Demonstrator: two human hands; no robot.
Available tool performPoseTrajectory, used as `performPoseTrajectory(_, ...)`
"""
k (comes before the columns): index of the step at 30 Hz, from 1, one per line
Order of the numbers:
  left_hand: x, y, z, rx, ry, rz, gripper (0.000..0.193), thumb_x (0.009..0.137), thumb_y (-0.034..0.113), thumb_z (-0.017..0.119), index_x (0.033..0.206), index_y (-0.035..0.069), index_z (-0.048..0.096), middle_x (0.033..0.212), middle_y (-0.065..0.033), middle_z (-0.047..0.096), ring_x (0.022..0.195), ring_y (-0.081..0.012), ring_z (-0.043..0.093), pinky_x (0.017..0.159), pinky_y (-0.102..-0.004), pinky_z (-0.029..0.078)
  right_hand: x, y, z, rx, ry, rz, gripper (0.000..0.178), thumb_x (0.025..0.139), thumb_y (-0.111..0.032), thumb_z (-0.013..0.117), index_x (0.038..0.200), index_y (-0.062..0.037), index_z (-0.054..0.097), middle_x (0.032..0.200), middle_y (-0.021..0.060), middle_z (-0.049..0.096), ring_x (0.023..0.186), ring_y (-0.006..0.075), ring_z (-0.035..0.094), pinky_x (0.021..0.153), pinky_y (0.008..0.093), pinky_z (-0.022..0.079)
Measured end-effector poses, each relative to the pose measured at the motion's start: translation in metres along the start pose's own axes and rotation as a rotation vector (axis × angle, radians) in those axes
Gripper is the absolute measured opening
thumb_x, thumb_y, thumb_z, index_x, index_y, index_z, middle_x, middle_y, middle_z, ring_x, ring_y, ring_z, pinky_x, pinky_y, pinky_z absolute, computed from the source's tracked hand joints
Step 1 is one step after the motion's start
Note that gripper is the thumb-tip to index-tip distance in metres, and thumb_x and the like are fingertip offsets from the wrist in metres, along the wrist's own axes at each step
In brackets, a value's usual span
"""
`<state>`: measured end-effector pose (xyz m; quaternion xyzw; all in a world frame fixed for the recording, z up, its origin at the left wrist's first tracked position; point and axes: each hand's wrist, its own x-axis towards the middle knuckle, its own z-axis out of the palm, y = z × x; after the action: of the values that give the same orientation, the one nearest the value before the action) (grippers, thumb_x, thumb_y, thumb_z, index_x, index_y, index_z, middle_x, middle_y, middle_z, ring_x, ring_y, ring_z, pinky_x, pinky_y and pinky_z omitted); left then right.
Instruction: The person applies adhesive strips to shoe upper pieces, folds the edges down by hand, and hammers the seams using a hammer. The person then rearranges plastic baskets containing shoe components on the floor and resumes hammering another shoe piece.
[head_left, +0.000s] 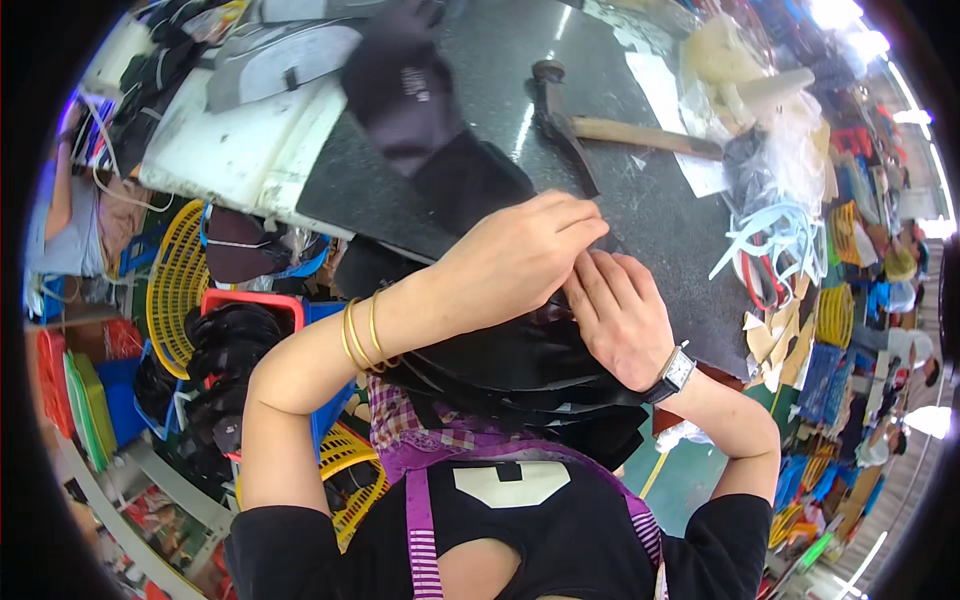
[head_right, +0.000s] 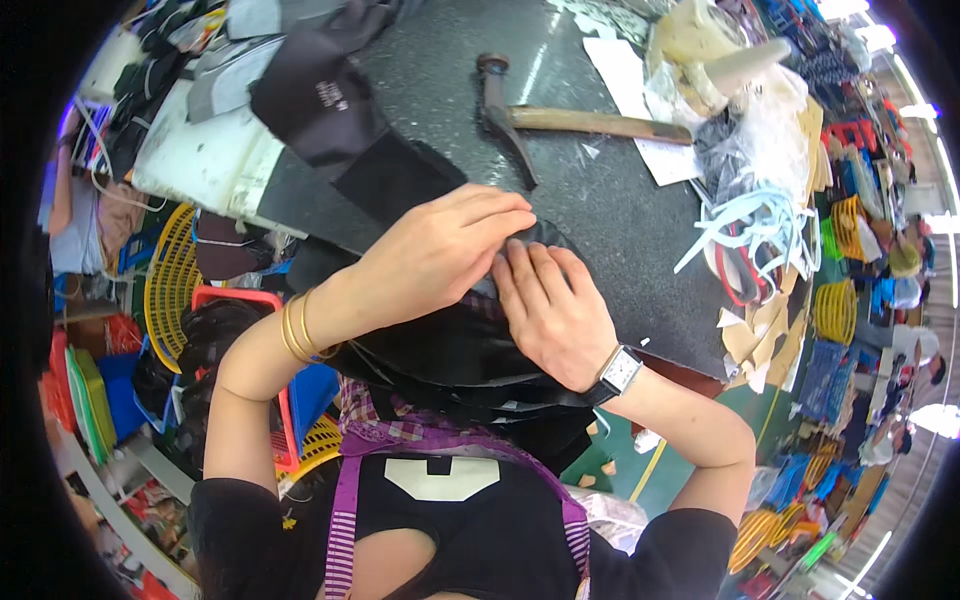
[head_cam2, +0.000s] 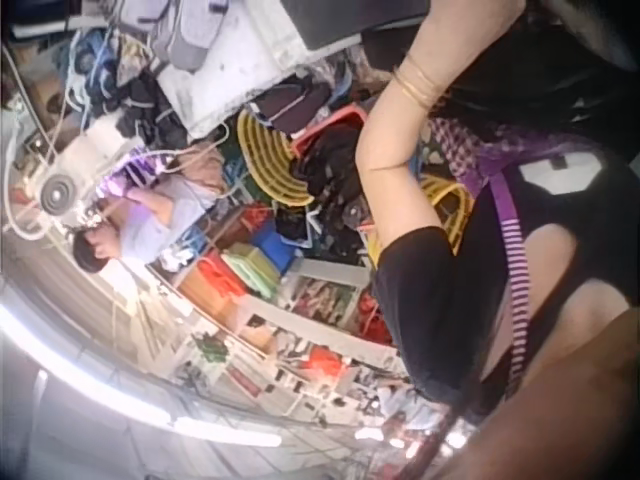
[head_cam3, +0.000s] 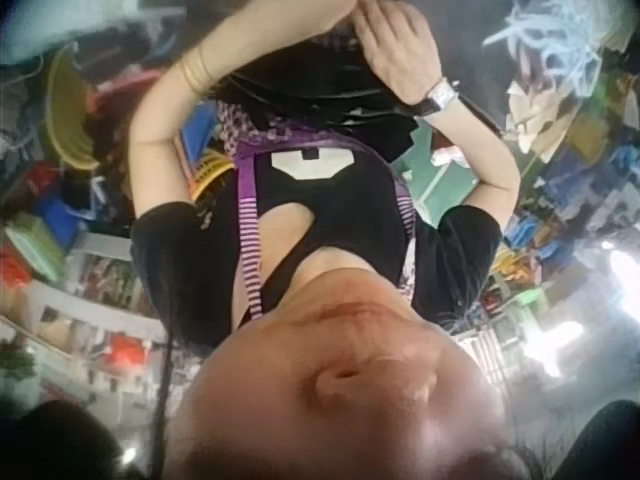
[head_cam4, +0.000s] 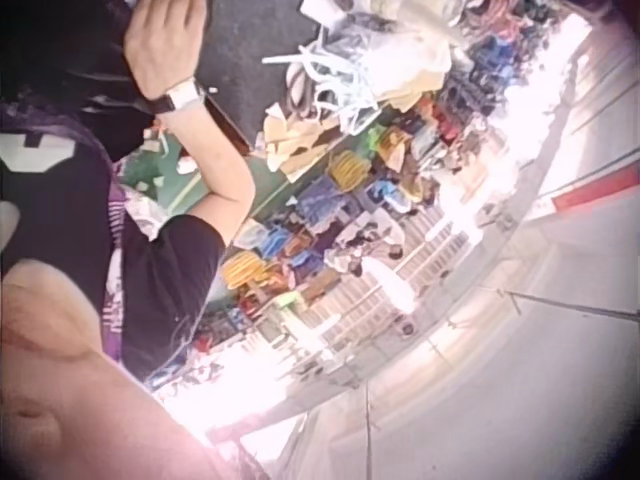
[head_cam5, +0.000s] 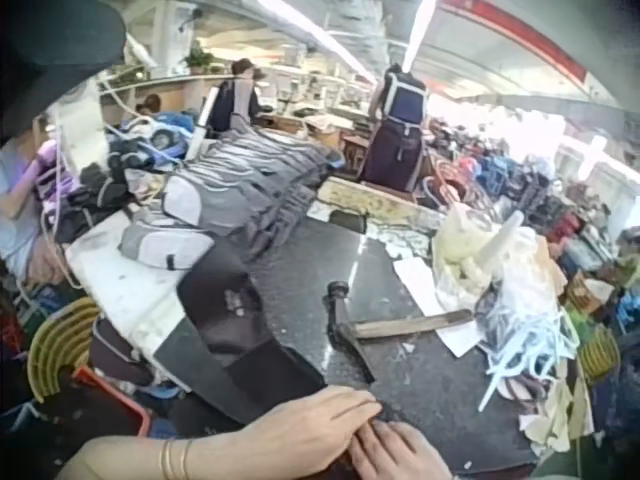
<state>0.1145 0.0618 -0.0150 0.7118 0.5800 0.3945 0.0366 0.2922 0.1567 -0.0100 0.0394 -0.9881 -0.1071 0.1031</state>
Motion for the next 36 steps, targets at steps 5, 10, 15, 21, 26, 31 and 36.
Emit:
performPoseTrajectory(5,-0.017,-0.004,0.020,0.036,-0.092,-0.023,0.041,0.075,0.018,0.073,0.108,-0.004,0.062,0.119,-0.0131,0.060,0.111,-0.0292,0.057,0.094,-0.0376,0.048,-0.022,0.032,-0.004,0.421,0.046,0.131,0.045,0.067,-0.007,0.063,0.112,-0.0026,0.062,0.118,0.0104,0.061,0.110,0.0273,0.056,0.095,0.0430,0.043)
performPoseTrajectory(10,0.001,0.016,0.015,0.035,-0.163,-0.150,0.049,0.071,0.025,0.077,0.107,-0.004,0.061,0.118,-0.0146,0.060,0.105,-0.0310,0.057,0.089,-0.0386,0.049,-0.024,0.068,0.002,0.800,0.034,0.265,0.045,0.061,-0.004,0.073,0.105,-0.0039,0.064,0.112,0.0109,0.062,0.100,0.0302,0.060,0.081,0.0377,0.051)
performPoseTrajectory(15,0.006,0.014,0.034,-0.126,-0.061,-0.293,0.041,0.065,0.006,0.075,0.101,-0.001,0.057,0.113,-0.0155,0.061,0.096,-0.0344,0.058,0.082,-0.0403,0.050,-0.007,0.073,0.012,0.885,0.119,0.351,0.038,0.061,-0.001,0.071,0.099,-0.0027,0.065,0.100,0.0114,0.063,0.088,0.0306,0.062,0.073,0.0366,0.051)
performPoseTrajectory(21,-0.005,0.023,0.037,-0.020,-0.065,-0.220,0.044,0.049,-0.004,0.067,0.090,0.003,0.051,0.116,-0.0193,0.060,0.098,-0.0352,0.059,0.081,-0.0407,0.051,0.003,0.095,0.021,0.806,0.082,0.083,0.032,0.059,-0.003,0.065,0.091,0.0003,0.063,0.090,0.0115,0.060,0.081,0.0281,0.060,0.068,0.0350,0.050)
performPoseTrajectory(26,-0.010,0.025,0.043,0.025,-0.014,-0.131,0.015,0.076,0.002,0.063,0.079,0.001,0.049,0.119,-0.0224,0.059,0.098,-0.0339,0.061,0.082,-0.0363,0.055,0.007,0.103,0.021,0.436,0.175,-0.335,0.024,0.053,-0.009,0.062,0.075,0.0007,0.060,0.083,0.0099,0.059,0.074,0.0226,0.059,0.059,0.0322,0.049)
performPoseTrajectory(31,-0.016,0.023,0.042,0.062,-0.030,-0.100,0.021,0.075,0.014,0.066,0.080,0.001,0.051,0.121,-0.0214,0.058,0.104,-0.0306,0.058,0.086,-0.0361,0.053,0.013,0.103,0.019,0.412,0.150,-0.362,0.023,0.054,-0.008,0.063,0.076,-0.0011,0.059,0.088,0.0111,0.060,0.077,0.0235,0.061,0.061,0.0327,0.050)
performPoseTrajectory(36,-0.016,0.016,0.044,0.041,0.024,-0.085,0.024,0.074,0.019,0.068,0.083,0.001,0.054,0.119,-0.0190,0.058,0.106,-0.0295,0.057,0.085,-0.0370,0.053,0.028,0.112,0.010,0.368,0.022,-0.446,0.024,0.056,-0.006,0.063,0.080,-0.0018,0.059,0.093,0.0117,0.060,0.083,0.0241,0.061,0.068,0.0351,0.051)
